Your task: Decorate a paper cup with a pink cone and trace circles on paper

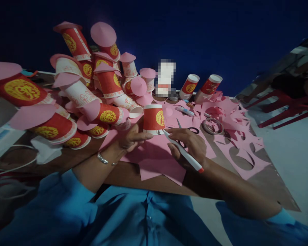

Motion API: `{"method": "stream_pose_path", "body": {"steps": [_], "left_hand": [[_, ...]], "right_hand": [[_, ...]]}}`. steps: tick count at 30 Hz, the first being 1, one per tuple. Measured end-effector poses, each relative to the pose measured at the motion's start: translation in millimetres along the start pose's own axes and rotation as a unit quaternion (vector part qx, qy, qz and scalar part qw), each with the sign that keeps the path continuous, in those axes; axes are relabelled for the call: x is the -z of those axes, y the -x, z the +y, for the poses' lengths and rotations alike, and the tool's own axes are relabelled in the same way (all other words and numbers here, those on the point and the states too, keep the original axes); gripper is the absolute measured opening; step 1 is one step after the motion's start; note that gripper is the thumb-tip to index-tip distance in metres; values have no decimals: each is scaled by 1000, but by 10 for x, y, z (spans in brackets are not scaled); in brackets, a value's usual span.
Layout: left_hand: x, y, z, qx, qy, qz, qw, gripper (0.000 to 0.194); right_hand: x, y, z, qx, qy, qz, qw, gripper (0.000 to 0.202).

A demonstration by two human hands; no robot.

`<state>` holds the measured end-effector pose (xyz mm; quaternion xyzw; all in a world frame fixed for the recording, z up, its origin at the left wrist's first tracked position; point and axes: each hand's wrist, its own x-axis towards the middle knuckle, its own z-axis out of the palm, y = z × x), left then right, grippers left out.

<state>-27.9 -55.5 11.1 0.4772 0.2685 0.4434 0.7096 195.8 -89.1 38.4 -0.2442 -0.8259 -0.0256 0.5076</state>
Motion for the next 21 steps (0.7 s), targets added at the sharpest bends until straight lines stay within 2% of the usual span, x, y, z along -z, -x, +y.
{"method": "stream_pose_path", "body": {"steps": [3,11,16,21], "left_hand": [[-17,5,8,-15,13,-10,1000,68],[-28,35,-42,32,-10,9,999,99],[-27,22,-37,37,-3,8,999,93],[-33,28,-8,12,2,7,1000,69]], "right_hand": [[-21,5,9,9,-13,4,1000,17],[-84,49,-12,26,-31,-10,999,22],[-82,53,0,36,-45,-1,998,23],[-43,31,7,32,-31,1,999,22]]}}
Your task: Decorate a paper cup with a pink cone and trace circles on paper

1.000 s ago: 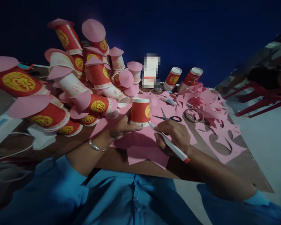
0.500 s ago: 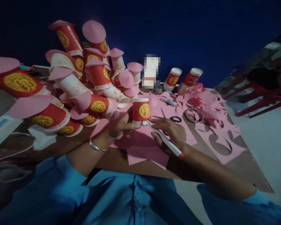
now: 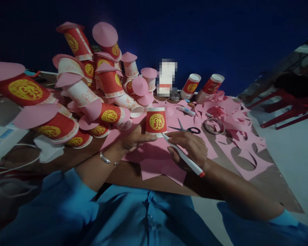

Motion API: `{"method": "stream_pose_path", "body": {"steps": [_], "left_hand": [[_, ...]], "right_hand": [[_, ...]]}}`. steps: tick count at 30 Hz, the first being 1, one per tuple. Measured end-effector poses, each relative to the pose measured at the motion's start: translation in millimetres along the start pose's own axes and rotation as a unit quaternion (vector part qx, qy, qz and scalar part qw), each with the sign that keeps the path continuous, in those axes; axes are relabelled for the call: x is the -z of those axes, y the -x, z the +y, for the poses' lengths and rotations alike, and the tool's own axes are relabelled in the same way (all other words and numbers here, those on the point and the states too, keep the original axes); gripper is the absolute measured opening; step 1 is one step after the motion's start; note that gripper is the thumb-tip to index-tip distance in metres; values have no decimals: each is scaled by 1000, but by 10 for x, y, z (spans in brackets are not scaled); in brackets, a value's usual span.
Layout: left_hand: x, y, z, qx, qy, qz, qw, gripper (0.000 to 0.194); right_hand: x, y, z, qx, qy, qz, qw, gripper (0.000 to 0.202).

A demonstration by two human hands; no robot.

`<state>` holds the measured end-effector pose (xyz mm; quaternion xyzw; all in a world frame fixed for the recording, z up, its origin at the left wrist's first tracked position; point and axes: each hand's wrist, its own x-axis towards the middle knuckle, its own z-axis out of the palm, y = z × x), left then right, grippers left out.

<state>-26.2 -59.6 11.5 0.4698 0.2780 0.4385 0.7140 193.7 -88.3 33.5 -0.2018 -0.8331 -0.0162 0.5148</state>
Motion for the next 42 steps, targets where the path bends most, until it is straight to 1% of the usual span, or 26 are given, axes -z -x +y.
{"method": "stream_pose_path", "body": {"steps": [3,5,9,16,25,32,36,42], "left_hand": [[5,3,-11,-7,-8,-4,1000,70],[9,4,-24,-4,-15,-4,1000,71],[16,5,-34,5,-26,-5,1000,68],[15,7,-19,4,-31,-16,999,70],[11,2,-21,0,-38,-16,999,71],[3,-10,-45,-1,-27,-20,999,77],[5,-12,-48,5,-26,-19,999,80],[9,3,-34,5,-35,-14,999,78]], "right_hand": [[9,-8,-3,3,4,4,1000,17],[12,-16,-10,3,12,1,1000,15],[14,-34,-29,-1,31,-5,999,12],[0,-34,-26,-5,29,-8,1000,15],[4,-44,-22,-1,34,-14,999,11],[9,-44,-38,-4,6,-29,1000,13],[20,-54,-44,-6,15,-38,999,14],[38,-70,-44,-4,24,-20,1000,17]]}}
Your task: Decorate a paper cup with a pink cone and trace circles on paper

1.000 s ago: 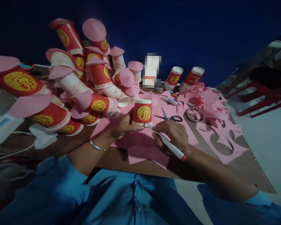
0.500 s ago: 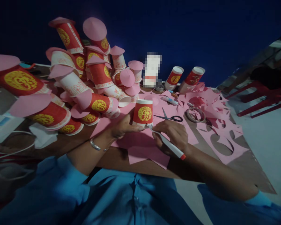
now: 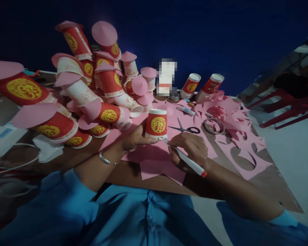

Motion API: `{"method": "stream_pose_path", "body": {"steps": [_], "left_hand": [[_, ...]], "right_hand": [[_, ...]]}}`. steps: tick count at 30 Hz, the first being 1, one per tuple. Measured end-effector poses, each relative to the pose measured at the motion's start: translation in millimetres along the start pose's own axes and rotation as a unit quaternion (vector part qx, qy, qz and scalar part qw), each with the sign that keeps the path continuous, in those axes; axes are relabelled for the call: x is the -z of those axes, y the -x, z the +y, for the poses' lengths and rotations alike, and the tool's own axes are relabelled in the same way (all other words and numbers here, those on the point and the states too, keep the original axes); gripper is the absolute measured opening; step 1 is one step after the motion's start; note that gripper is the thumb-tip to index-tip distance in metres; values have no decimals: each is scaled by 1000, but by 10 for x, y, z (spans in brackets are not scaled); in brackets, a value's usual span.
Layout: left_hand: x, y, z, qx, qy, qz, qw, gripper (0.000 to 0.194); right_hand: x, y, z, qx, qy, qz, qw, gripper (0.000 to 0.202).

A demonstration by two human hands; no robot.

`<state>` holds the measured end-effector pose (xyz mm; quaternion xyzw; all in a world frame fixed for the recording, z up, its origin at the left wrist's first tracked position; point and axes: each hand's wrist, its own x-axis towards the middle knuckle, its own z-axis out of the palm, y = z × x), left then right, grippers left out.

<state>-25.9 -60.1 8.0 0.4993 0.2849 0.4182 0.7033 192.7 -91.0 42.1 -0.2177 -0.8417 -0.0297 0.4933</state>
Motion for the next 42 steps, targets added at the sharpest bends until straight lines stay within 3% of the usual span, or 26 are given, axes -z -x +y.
{"method": "stream_pose_path", "body": {"steps": [14,26,42], "left_hand": [[9,7,8,8,-9,-3,1000,70],[26,5,-5,6,-38,-21,999,91],[13,9,-1,13,-18,-16,1000,78]], "right_hand": [[-12,-5,12,4,4,4,1000,17],[-25,11,26,10,3,-3,1000,17],[-39,9,19,-6,11,13,1000,18]]}}
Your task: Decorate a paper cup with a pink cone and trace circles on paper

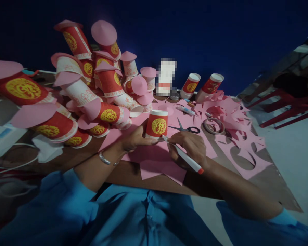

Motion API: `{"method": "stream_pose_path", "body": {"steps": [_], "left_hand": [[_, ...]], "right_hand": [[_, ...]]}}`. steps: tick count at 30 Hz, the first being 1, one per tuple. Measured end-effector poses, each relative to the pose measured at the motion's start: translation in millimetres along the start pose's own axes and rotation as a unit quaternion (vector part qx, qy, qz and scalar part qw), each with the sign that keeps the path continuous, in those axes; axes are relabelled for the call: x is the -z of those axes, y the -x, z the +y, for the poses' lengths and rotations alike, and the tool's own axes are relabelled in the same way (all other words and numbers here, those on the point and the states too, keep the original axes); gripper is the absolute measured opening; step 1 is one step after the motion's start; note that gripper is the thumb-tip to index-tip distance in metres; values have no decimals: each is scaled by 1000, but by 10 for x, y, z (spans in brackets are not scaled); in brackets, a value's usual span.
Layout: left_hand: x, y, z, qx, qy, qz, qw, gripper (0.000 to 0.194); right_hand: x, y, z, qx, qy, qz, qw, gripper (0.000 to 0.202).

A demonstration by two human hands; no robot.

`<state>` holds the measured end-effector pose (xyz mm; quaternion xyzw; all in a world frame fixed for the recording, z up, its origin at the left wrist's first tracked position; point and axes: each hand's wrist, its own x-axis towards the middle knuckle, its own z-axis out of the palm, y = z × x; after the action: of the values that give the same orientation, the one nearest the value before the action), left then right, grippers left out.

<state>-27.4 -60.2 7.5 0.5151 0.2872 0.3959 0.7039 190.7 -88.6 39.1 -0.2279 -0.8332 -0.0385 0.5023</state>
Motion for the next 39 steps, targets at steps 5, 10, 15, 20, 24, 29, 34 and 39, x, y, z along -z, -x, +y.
{"method": "stream_pose_path", "body": {"steps": [5,10,15,20,24,29,34,39], "left_hand": [[1,-1,11,-1,3,6,1000,72],[1,2,29,-7,-8,6,1000,69],[15,-4,-2,-10,-6,3,1000,70],[6,-3,5,0,-12,6,1000,76],[-10,-6,24,-2,-11,-5,1000,84],[-16,-20,6,-12,-25,-8,1000,88],[-11,-17,-6,-7,-37,-10,999,90],[-6,-10,-8,-6,-42,-4,999,85]], "right_hand": [[23,-13,-12,2,4,-9,1000,16],[30,-3,-11,5,9,-5,1000,18],[12,6,1,14,0,-9,1000,19],[-1,1,0,11,6,-13,1000,16],[-20,10,0,15,4,-9,1000,15],[-42,37,9,17,-2,-9,1000,13],[-41,47,27,23,-11,-13,1000,15],[-22,41,33,14,-7,-12,1000,18]]}}
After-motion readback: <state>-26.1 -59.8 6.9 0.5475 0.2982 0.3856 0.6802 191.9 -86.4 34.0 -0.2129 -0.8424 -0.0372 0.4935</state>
